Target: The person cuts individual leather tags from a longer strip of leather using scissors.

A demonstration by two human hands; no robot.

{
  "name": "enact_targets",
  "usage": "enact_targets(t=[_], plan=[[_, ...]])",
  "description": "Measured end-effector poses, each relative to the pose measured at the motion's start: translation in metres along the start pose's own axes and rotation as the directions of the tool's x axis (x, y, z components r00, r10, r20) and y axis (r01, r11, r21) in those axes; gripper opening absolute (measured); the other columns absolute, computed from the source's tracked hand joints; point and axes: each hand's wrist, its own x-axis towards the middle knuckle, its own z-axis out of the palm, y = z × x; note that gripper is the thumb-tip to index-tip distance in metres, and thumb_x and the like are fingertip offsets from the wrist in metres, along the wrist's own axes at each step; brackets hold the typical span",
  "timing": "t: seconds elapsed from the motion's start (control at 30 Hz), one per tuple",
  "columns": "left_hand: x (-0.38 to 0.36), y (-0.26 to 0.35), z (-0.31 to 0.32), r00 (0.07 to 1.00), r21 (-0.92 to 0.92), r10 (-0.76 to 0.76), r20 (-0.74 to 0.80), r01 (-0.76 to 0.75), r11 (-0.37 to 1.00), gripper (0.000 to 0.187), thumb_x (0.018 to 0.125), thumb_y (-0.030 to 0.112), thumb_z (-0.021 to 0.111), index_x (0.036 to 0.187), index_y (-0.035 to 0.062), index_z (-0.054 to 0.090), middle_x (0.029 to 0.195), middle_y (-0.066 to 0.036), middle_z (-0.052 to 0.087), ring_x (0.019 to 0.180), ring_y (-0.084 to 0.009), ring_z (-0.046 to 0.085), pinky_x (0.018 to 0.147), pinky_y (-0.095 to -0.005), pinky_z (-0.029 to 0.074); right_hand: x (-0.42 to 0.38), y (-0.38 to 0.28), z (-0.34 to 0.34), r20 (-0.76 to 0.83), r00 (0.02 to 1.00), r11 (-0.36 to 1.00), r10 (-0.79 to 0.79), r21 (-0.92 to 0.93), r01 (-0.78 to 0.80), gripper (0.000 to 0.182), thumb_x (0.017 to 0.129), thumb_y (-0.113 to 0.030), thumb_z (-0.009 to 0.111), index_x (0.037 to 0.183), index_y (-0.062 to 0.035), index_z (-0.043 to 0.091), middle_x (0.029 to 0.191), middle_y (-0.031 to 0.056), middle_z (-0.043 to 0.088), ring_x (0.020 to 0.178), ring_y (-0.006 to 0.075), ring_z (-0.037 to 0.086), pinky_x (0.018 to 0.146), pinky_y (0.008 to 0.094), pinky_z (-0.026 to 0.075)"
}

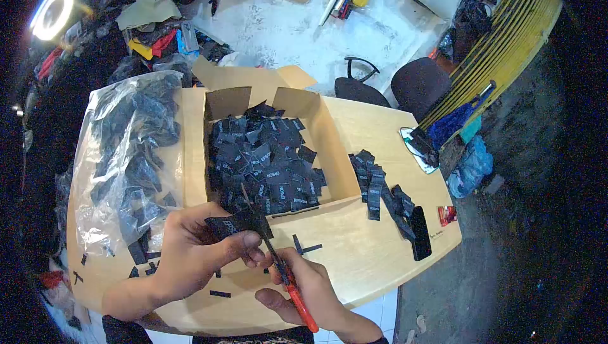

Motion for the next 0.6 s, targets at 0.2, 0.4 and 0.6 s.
enact_targets(t=[0.2, 0.4, 0.6], plan=[[0.0006, -0.0010, -0.0014, 1.000, 0.045, -0.010, 0.007, 0.010, 0.999, 0.009, 0.081, 0.000, 0.066, 0.088, -0.0050, 0.063, 0.078, -0.015, 0.067, 0.069, -0.0175, 0.066, 0.061, -0.0267, 0.054, -0.0004, 0.0030, 0.0021, -0.023, 0.999, 0.999, 0.023, 0.025, -0.022, 0.046, 0.071, -0.022, 0.078, 0.104, -0.0042, 0.052, 0.066, 0.0008, 0.051, 0.055, 0.0097, 0.049, 0.054, 0.0236, 0.042], [0.0008, -0.0015, -0.0012, 1.000, 0.020, -0.024, 0.000, 0.024, 1.000, 0.009, 0.081, 0.000, 0.066, 0.087, -0.0050, 0.063, 0.077, -0.014, 0.067, 0.069, -0.0175, 0.066, 0.061, -0.0267, 0.054, 0.0004, -0.0008, -0.0001, -0.018, 1.000, 0.998, 0.025, -0.050, -0.026, 0.043, 0.072, -0.022, 0.078, 0.102, -0.0040, 0.052, 0.065, 0.0011, 0.051, 0.055, 0.0091, 0.050, 0.053, 0.0227, 0.042], [0.0009, -0.0016, -0.0020, 1.000, 0.070, -0.022, 0.003, 0.021, 0.997, 0.010, 0.081, 0.001, 0.066, 0.089, -0.0050, 0.063, 0.078, -0.014, 0.067, 0.070, -0.0174, 0.066, 0.061, -0.0268, 0.054, 0.0017, 0.0018, 0.0019, -0.055, 0.998, 0.994, -0.026, -0.110, 0.019, 0.040, 0.074, -0.024, 0.076, 0.100, -0.0047, 0.052, 0.060, 0.0004, 0.051, 0.051, 0.0081, 0.049, 0.050, 0.0224, 0.041]])
